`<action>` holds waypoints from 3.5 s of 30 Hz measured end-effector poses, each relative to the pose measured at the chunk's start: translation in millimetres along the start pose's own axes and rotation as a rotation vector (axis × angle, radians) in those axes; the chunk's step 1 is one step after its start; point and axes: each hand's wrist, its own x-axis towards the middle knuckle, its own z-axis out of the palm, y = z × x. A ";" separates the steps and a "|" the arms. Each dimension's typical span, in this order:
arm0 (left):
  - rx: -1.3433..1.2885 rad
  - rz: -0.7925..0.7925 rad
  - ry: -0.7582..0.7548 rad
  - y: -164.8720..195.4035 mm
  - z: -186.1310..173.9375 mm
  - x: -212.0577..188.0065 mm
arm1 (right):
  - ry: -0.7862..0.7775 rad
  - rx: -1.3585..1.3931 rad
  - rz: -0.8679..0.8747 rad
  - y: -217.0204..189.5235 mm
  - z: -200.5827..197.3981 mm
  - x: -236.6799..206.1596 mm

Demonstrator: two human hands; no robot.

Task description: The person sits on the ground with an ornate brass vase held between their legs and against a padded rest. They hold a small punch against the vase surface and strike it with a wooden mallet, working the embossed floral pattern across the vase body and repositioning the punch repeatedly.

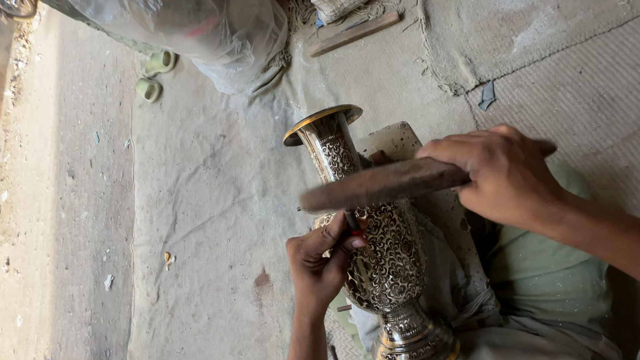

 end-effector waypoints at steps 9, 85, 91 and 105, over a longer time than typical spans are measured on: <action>-0.017 -0.052 0.002 6.8 2.6 3.2 | 0.002 0.164 0.027 -4.3 -13.2 4.1; -0.017 0.002 -0.056 80.3 -10.8 31.5 | 0.093 0.258 -0.011 -46.3 -63.1 1.3; -0.008 0.029 -0.072 73.6 -13.4 30.3 | 0.078 0.344 0.011 -41.9 -59.2 -5.1; -0.024 -0.035 -0.104 70.3 -20.7 29.3 | 0.092 0.267 0.078 -36.5 -43.6 -22.6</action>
